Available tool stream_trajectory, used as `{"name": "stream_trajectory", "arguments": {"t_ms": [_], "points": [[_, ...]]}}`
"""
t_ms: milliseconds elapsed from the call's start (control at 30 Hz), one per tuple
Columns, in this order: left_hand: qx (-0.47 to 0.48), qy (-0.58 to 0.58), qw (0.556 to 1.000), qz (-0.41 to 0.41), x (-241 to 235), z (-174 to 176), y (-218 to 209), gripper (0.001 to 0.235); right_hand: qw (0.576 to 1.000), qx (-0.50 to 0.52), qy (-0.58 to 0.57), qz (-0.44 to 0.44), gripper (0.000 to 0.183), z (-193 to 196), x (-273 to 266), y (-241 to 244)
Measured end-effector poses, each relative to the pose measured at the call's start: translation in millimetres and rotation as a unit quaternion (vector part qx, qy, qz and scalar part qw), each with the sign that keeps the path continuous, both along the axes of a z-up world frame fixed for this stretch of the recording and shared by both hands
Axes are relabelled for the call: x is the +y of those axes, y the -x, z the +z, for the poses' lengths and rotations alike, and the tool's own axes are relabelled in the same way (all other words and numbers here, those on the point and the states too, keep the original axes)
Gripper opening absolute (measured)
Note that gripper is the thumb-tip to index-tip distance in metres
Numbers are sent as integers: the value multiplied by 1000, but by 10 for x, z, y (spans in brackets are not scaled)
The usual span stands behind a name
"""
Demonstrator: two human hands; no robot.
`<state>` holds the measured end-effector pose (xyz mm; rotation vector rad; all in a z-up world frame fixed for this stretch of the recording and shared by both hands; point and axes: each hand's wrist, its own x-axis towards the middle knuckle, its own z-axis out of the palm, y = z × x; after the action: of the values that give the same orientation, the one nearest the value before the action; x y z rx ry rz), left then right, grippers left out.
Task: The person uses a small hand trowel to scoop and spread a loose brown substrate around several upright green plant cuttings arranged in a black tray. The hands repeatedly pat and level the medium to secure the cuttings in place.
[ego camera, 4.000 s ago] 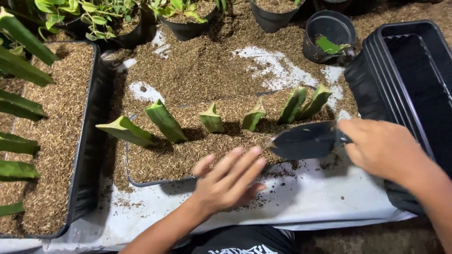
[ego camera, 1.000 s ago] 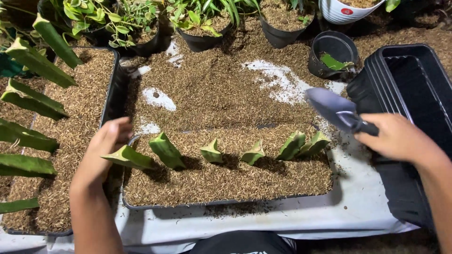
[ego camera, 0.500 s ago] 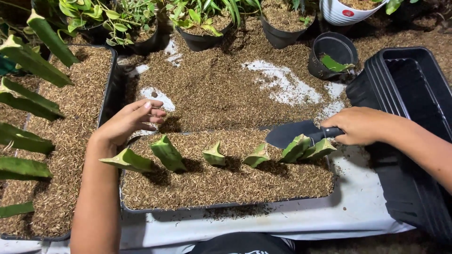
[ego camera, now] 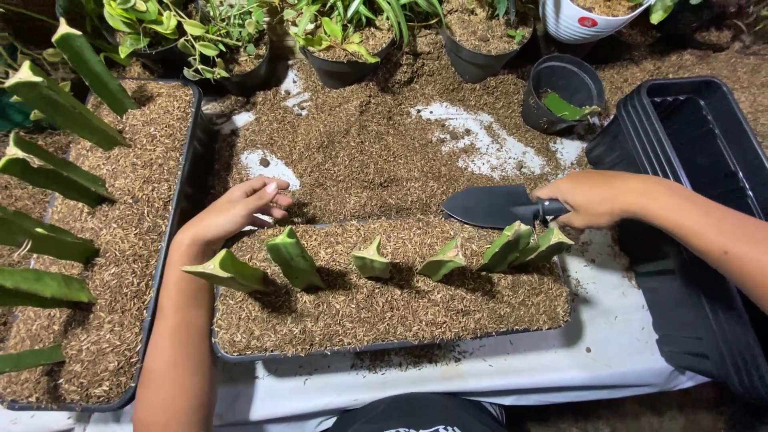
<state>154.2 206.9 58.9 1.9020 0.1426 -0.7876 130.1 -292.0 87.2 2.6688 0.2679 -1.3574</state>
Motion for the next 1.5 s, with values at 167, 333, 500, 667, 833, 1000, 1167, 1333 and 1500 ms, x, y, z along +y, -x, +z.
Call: {"name": "stream_trajectory", "arguments": {"t_ms": [167, 333, 500, 667, 833, 1000, 1167, 1333, 1500], "points": [[-18, 31, 999, -27, 79, -242, -81, 54, 998, -55, -16, 27, 10, -52, -119, 57], [-11, 59, 997, -55, 92, -293, -82, 61, 997, -54, 33, 35, 19, -102, -60, 112], [-7, 16, 997, -75, 65, -173, -30, 85, 978, -108, 153, 96, 14, -295, -25, 148], [4, -13, 997, -78, 84, -247, -76, 95, 981, -100, 150, 68, 25, -333, 38, 147], [26, 0, 998, -61, 42, -134, -60, 98, 979, -142, 128, 77, 25, -380, 6, 151], [31, -30, 996, -81, 57, -94, 5, 98, 990, -62, 85, 92, 15, -306, -38, 2], [10, -42, 986, -162, 83, -265, -222, 92, 994, -101, 30, 31, 6, 125, 184, -174], [-86, 4, 955, -283, -3, -435, -391, 60, 985, -121, 25, 123, 10, 115, 629, -212], [18, 52, 985, -163, -38, -419, -294, 107, 952, -163, -10, 259, 10, 74, 898, -316]]}}
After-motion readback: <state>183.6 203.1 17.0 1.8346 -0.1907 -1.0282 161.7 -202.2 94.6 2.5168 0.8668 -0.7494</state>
